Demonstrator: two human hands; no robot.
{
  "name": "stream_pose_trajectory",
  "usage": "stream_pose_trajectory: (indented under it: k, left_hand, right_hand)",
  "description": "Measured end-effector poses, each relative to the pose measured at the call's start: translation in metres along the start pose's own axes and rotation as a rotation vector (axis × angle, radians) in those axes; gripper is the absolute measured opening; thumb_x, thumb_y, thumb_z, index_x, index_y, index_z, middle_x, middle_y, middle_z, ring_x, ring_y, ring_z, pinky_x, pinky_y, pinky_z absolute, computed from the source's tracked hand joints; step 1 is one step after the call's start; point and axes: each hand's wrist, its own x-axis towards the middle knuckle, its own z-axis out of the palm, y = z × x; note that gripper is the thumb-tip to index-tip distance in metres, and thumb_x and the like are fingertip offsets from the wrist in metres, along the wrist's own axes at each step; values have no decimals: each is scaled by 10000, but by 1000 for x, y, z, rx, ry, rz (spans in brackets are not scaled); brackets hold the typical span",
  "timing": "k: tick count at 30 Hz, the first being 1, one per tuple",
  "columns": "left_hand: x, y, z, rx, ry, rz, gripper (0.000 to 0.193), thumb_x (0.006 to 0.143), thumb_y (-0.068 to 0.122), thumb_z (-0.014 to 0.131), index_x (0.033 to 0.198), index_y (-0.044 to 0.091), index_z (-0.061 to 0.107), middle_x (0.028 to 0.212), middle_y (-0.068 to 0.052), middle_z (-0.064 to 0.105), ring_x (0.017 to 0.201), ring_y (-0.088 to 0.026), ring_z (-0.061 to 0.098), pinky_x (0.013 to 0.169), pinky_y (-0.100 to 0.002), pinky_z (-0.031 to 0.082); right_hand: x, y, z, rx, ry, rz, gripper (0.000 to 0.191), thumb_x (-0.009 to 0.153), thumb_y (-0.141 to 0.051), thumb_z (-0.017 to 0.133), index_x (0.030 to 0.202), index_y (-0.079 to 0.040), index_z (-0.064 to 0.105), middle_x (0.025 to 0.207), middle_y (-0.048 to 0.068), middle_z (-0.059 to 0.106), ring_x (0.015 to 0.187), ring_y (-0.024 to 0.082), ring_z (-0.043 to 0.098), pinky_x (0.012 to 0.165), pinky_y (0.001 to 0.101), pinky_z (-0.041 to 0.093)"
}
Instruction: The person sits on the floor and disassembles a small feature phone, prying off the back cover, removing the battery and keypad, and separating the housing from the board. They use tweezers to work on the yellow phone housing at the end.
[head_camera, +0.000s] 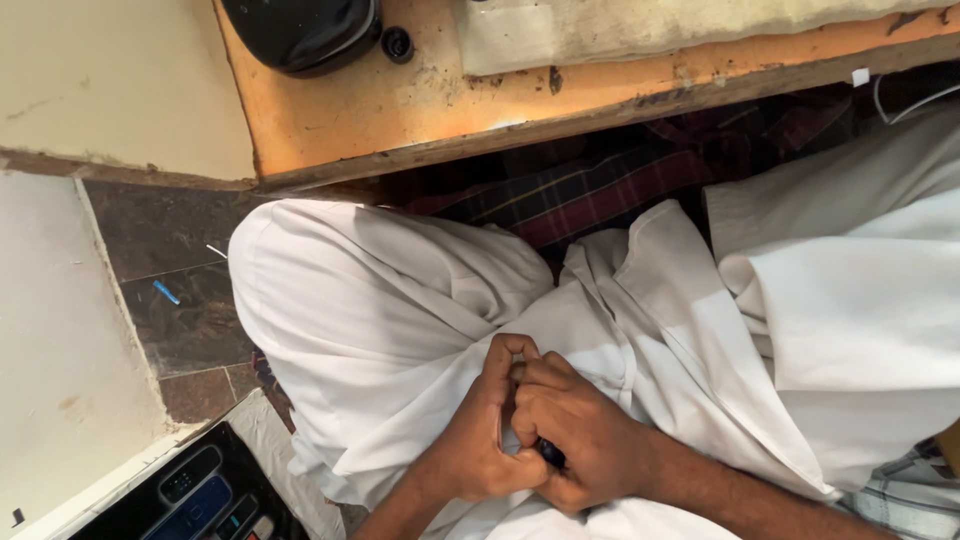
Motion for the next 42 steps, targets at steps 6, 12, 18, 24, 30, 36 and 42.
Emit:
stream_pose_trajectory:
  k: [6, 12, 18, 24, 30, 36, 42]
  left_hand:
    - [3, -1, -2, 49, -14, 24, 732, 690, 92, 640, 1342, 26, 313, 1007, -54, 565, 929, -150, 570, 871, -286, 504]
    - [5, 0, -1, 113, 0, -33, 729, 681, 95, 669, 1321, 32, 326, 966, -52, 567, 884, -141, 580, 817, -288, 509]
    - [5, 0, 0, 98, 24, -48, 782, 704, 83, 643, 1409, 11, 312, 1035, -79, 587, 957, -147, 595, 905, -298, 519]
    - [8, 0, 12, -321, -156, -88, 841, 915, 107, 637, 1610, 19, 172, 1300, -31, 570, 1227, -121, 586, 1109, -322, 485]
    - [14, 8, 49, -169, -75, 51, 752, 933, 97, 729, 1597, 3, 390, 1230, -36, 593, 1084, -111, 583, 994, -293, 524]
    - [29, 41, 86, -392, -96, 144, 643, 935, 4, 660, 1541, -22, 445, 1206, -32, 556, 1022, -86, 573, 923, -267, 538]
    - [29, 73, 91, -732, -102, 41, 459, 1011, 65, 548, 1454, -49, 511, 1156, -115, 646, 808, -143, 659, 565, -273, 541]
  right_hand:
    - [-1, 1, 1, 2, 12, 29, 356, 656, -16, 728, 870, -121, 464, 826, 35, 516, 860, 242, 529, 777, 367, 384]
    - [-3, 5, 2, 8, 13, 31, 365, 643, -10, 724, 866, -124, 459, 820, 30, 521, 878, 241, 546, 798, 373, 392]
    - [4, -3, -6, 24, 47, 52, 344, 662, -23, 722, 900, -104, 487, 899, 64, 555, 955, 260, 582, 867, 376, 434]
    - [-10, -10, -46, 74, 209, 216, 310, 698, -19, 750, 971, -55, 608, 1000, 93, 581, 971, 238, 577, 885, 342, 476]
    - [-29, -18, -78, 567, 532, 377, 154, 918, 57, 714, 1028, -6, 628, 1126, 111, 578, 1111, 217, 587, 984, 388, 515]
    - [-10, -62, -91, 581, 836, 576, 172, 969, -47, 643, 1132, 8, 643, 1113, 175, 605, 1038, 284, 611, 913, 430, 516]
    - [-11, -109, -133, 546, 454, 152, 250, 1005, -114, 643, 1194, 48, 661, 1347, 279, 591, 1281, 329, 598, 1067, 446, 519]
